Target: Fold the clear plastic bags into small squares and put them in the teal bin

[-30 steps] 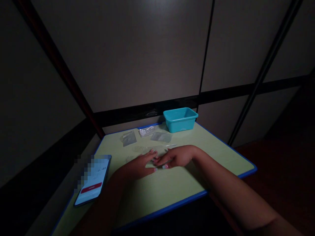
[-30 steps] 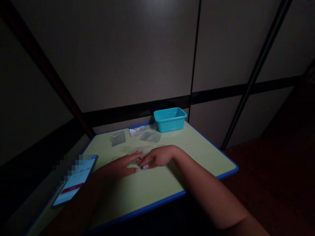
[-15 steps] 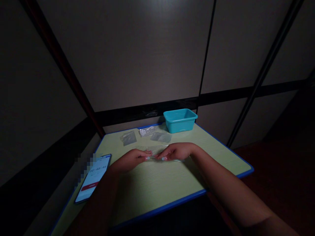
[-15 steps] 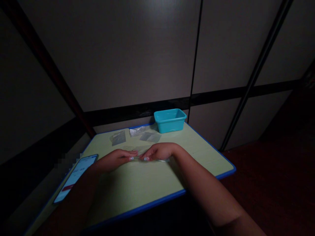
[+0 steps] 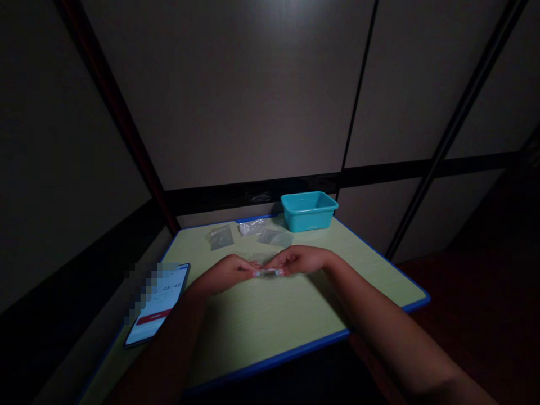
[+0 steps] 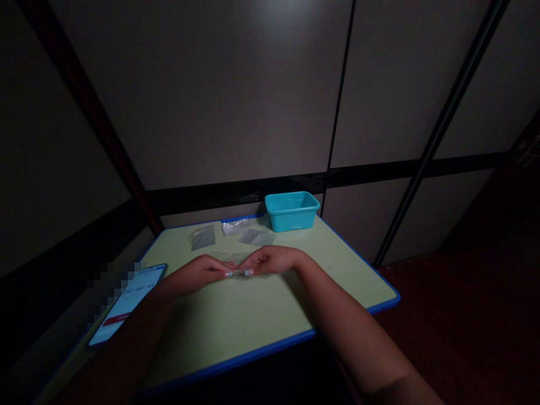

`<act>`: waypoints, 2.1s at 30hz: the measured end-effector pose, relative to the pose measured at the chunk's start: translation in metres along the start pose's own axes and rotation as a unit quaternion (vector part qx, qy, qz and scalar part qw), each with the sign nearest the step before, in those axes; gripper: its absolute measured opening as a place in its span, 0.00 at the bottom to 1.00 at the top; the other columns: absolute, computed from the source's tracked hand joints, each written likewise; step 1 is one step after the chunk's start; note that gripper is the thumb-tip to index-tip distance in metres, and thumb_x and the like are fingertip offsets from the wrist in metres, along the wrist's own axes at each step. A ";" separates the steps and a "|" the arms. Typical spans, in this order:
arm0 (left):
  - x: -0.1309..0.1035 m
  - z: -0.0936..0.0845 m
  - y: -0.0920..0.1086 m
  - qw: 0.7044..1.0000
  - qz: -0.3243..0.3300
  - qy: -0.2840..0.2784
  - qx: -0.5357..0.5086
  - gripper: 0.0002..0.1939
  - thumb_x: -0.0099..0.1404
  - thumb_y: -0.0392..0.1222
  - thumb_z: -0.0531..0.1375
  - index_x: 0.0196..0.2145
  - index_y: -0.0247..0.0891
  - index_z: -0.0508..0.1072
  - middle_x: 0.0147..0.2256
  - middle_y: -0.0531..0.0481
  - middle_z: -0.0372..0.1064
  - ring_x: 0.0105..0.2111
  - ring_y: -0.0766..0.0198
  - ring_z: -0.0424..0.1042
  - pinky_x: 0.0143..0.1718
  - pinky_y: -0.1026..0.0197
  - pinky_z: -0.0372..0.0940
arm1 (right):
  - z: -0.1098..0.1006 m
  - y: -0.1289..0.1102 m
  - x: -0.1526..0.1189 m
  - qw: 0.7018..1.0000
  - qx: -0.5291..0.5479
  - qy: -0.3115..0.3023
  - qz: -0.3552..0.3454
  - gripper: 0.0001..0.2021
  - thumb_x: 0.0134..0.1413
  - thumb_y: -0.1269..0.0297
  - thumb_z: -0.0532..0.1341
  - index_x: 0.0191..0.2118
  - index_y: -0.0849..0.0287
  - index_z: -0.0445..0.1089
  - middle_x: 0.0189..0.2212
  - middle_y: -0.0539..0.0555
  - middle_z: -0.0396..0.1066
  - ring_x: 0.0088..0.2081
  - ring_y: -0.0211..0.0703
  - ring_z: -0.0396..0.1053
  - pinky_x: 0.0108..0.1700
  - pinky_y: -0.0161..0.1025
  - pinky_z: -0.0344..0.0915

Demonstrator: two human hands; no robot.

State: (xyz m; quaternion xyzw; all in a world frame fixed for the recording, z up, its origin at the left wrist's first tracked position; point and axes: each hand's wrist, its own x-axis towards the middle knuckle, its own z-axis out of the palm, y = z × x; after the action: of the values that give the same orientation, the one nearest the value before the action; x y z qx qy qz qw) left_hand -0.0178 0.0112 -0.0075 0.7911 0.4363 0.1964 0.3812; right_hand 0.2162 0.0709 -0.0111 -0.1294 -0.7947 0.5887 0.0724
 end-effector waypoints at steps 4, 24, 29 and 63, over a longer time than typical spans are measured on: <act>-0.002 0.000 0.003 0.999 0.014 -0.037 -0.026 0.13 0.58 0.46 0.58 0.39 0.42 0.76 0.46 0.50 0.70 0.51 0.60 0.64 0.55 0.55 0.51 | 0.001 0.001 0.000 0.998 0.043 0.029 0.029 0.28 0.38 0.55 0.67 0.47 0.64 0.69 0.45 0.59 0.69 0.45 0.41 0.67 0.51 0.40 0.58; 0.006 0.003 -0.003 0.984 -0.098 0.116 -0.094 0.17 0.53 0.53 0.58 0.22 0.34 0.71 0.19 0.53 0.66 0.20 0.67 0.62 0.21 0.67 0.52 | -0.017 -0.001 -0.008 0.944 -0.240 0.213 0.084 0.16 0.38 0.54 0.64 0.26 0.66 0.73 0.23 0.53 0.71 0.26 0.38 0.64 0.30 0.34 0.58; 0.008 0.006 -0.008 0.979 -0.103 0.121 -0.126 0.16 0.52 0.52 0.58 0.25 0.35 0.73 0.24 0.49 0.72 0.26 0.63 0.68 0.26 0.65 0.58 | -0.025 0.000 -0.016 0.941 -0.260 0.186 0.111 0.16 0.41 0.54 0.62 0.25 0.65 0.73 0.20 0.51 0.68 0.23 0.36 0.60 0.28 0.34 0.56; 0.005 -0.005 -0.016 0.970 -0.150 0.184 -0.052 0.05 0.45 0.39 0.54 0.22 0.37 0.68 0.19 0.54 0.67 0.21 0.65 0.66 0.24 0.65 0.59 | -0.033 0.006 -0.020 0.919 -0.280 0.165 0.222 0.09 0.38 0.68 0.59 0.29 0.65 0.73 0.22 0.51 0.71 0.24 0.36 0.64 0.28 0.32 0.59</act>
State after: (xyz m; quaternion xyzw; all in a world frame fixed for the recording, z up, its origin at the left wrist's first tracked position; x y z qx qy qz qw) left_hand -0.0274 0.0226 -0.0169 0.6459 0.6021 0.3017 0.3595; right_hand 0.2453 0.0968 -0.0058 -0.4125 -0.8548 0.3134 0.0310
